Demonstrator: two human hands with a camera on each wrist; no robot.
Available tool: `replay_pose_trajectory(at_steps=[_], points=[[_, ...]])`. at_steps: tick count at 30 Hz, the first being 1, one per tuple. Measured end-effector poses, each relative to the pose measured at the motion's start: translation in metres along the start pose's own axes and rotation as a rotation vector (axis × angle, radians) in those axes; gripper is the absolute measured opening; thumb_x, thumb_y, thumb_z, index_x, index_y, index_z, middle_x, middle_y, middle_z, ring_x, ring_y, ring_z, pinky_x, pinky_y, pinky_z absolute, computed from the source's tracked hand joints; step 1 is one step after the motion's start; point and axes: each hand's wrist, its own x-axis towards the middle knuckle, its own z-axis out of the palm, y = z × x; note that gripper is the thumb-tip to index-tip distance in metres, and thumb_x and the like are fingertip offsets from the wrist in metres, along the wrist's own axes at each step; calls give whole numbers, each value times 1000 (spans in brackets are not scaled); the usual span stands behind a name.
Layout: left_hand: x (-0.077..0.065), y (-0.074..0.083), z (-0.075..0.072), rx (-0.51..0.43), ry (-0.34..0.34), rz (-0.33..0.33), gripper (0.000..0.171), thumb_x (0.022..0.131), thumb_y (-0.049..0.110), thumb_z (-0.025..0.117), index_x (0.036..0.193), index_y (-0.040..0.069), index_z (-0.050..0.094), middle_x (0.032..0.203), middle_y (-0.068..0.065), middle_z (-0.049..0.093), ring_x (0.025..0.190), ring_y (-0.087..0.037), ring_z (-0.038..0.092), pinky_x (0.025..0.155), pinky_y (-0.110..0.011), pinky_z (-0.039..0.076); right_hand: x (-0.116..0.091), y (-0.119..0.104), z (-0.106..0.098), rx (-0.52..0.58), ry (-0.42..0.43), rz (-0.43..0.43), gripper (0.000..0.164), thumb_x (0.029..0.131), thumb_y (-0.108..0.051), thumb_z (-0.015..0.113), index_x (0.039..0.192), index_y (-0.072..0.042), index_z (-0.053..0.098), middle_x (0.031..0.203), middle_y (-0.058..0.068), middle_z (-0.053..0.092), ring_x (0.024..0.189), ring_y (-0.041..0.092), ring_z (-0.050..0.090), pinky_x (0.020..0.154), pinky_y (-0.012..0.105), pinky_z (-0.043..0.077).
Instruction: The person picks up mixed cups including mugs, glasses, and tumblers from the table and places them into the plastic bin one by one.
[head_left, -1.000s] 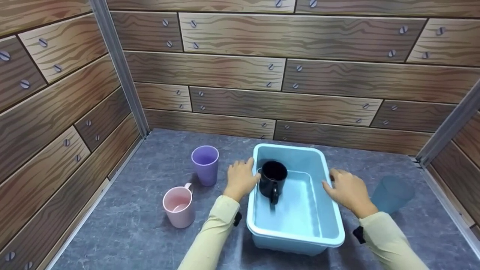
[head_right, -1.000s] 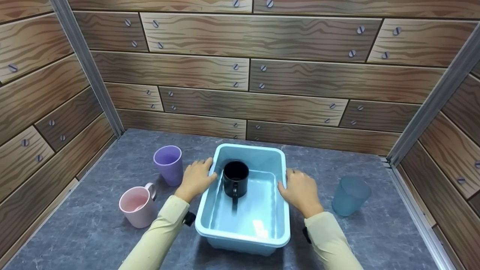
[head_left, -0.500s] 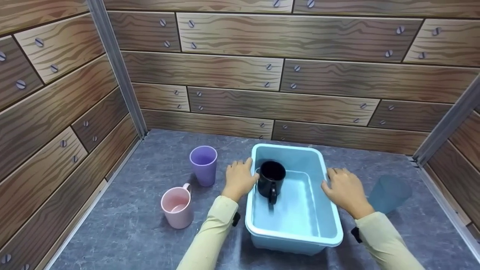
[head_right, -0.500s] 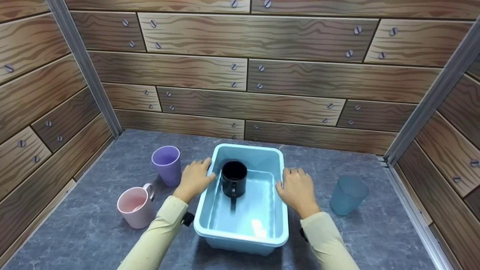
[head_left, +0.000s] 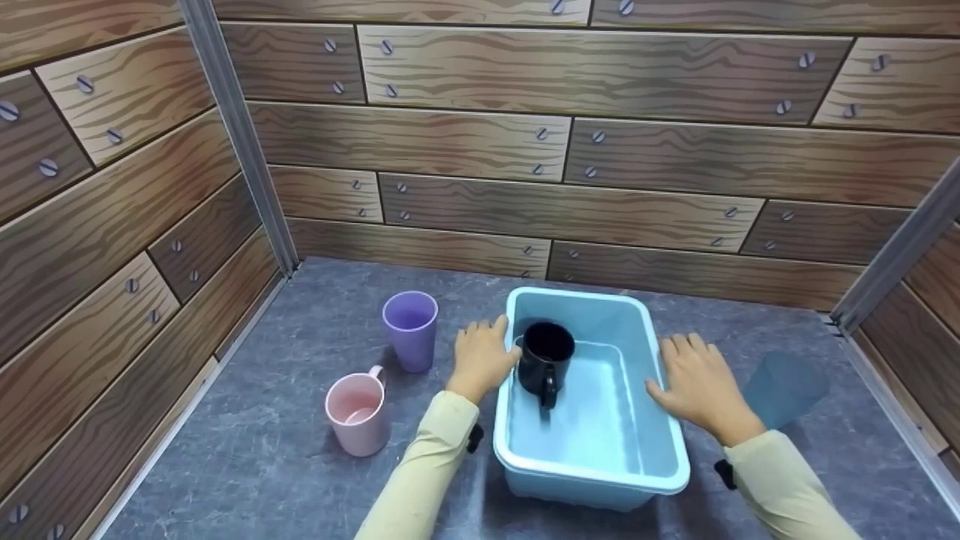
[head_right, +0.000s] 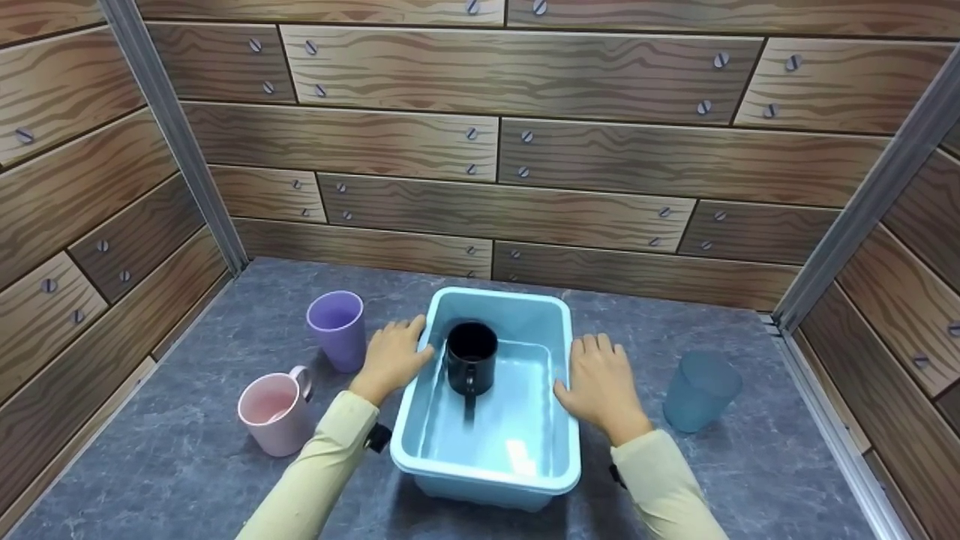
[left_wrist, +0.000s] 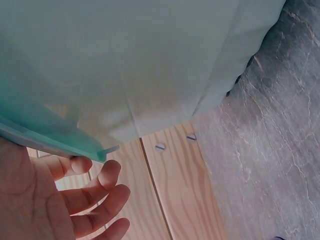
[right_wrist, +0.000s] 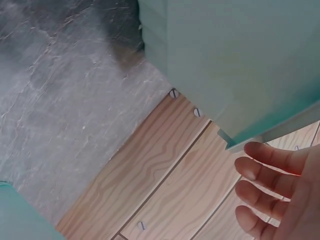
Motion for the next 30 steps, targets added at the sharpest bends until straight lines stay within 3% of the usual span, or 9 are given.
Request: replay_pose_trajectory(at_steps=[13,19,24,30], points=[[1,0,1,17,10,-5,50,86,38,53,129,14,52,114,-14,63,108,-31,55,93,-48,41,-7,0,11,105,59,43,35,84,-27,58,104,1,54,93,18,58,81,30,48,66,44,36],[0,-2,2,24,67,11,50,83,40,56,126,16,56,112,-14,64,104,-30,56,90,-46,42,-8,-1,11,109,83,49,34,82,-27,59,102,1,55,91,17,59,80,30,50,65,44,36],[0,-2,0,68,106,32,47,82,42,57,121,16,59,108,-13,64,101,-29,56,87,-44,42,-8,-1,12,103,72,67,39,84,-29,58,106,3,56,95,19,60,85,34,52,68,49,39],[1,1,-3,168,99,41,49,82,45,57,121,15,60,108,-12,64,103,-28,55,87,-43,41,-9,0,13,110,45,81,38,85,-29,56,106,2,57,97,20,61,90,35,53,72,51,41]])
